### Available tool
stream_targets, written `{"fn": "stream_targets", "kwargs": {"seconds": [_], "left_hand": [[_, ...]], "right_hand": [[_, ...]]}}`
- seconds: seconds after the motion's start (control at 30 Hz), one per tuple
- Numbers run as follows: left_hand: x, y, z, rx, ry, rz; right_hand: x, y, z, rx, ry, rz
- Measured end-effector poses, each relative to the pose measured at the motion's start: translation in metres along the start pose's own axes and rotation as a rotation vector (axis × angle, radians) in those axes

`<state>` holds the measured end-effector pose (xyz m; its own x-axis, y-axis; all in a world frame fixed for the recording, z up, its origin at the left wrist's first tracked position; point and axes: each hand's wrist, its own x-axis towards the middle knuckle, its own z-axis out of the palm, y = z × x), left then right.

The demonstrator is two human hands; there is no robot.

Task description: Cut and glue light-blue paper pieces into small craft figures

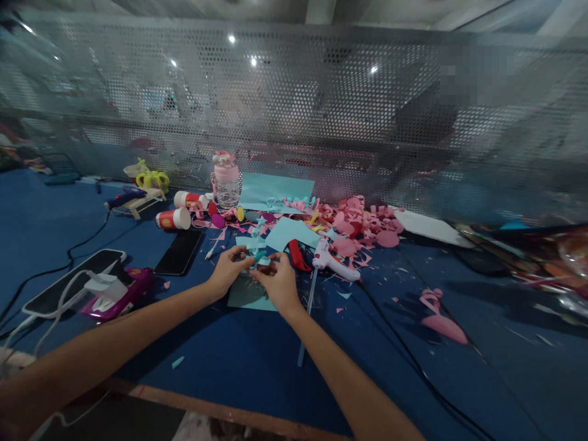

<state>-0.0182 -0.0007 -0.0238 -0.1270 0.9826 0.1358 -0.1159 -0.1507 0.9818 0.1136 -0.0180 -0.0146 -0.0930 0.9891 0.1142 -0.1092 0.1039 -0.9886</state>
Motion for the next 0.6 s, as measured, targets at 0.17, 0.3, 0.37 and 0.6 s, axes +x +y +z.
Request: {"fn": "stream_targets", "kwargs": {"seconds": [0.17, 0.3, 0.37, 0.6], "left_hand": [[0.0017, -0.0017, -0.0013, -0.032, 0.010, 0.044], [0.0010, -0.0011, -0.0017, -0.051, 0.010, 0.042], [0.0006, 0.0002, -0.0016, -0.065, -0.016, 0.014], [0.0017, 0.0027, -0.0028, 0.001, -0.102, -0.015]], "right_hand": [[0.0007, 0.0030, 0.0002, -0.019, -0.010, 0.021], [0.0002, 0.0019, 0.0007, -0.050, 0.004, 0.027], [-0.0005, 0.0001, 0.0008, -0.068, 0.005, 0.022], [-0.0021, -0.0036, -0.0013, -0.126, 0.012, -0.008]]}}
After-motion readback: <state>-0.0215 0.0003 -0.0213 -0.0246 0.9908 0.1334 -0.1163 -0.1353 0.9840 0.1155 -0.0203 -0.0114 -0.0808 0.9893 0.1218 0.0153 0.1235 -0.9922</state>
